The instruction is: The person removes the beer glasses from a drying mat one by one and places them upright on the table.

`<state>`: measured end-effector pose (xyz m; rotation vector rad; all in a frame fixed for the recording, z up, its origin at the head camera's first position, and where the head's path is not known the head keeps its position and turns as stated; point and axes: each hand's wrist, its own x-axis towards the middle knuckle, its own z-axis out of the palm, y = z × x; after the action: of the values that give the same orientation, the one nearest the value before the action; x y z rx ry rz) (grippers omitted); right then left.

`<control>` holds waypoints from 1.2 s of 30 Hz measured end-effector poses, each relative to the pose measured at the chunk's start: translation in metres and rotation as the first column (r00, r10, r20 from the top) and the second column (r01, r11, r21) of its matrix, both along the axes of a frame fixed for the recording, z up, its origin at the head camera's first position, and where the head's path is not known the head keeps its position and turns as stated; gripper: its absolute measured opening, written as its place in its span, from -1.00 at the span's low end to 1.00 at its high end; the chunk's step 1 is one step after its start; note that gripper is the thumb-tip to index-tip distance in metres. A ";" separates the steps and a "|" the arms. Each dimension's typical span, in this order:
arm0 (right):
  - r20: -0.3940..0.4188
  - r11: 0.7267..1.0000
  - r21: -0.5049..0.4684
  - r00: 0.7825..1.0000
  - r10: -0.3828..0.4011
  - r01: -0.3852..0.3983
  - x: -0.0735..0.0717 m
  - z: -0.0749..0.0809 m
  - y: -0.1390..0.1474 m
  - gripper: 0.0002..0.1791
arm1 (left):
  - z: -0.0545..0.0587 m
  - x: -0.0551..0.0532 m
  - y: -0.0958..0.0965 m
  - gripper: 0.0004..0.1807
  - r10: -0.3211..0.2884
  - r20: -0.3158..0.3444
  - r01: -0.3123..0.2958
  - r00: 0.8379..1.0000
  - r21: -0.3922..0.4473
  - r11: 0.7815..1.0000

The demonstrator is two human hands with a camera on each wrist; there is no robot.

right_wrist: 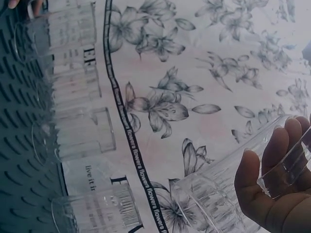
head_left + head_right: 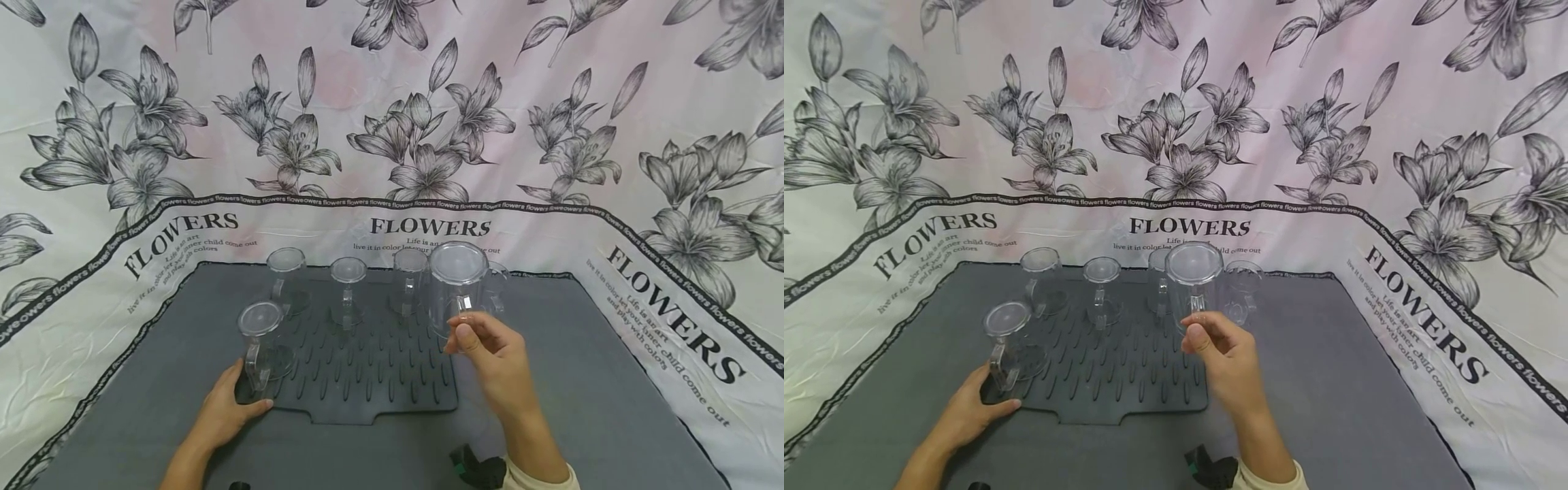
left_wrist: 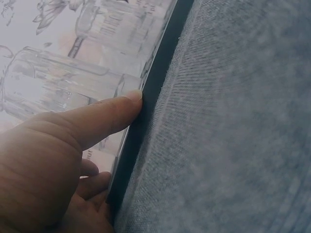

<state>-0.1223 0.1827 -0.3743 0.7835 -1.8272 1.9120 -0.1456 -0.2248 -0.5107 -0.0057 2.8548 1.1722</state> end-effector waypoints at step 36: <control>-0.407 0.993 0.045 0.910 -0.082 0.110 -0.010 0.000 0.006 -0.77 | 0.005 0.002 -0.004 0.22 0.027 0.037 -0.032 0.999 0.136 0.990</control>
<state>-0.1325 0.1886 -0.3748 1.0059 -1.6419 1.4953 -0.1431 -0.2284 -0.5056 -0.0629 2.7476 1.3560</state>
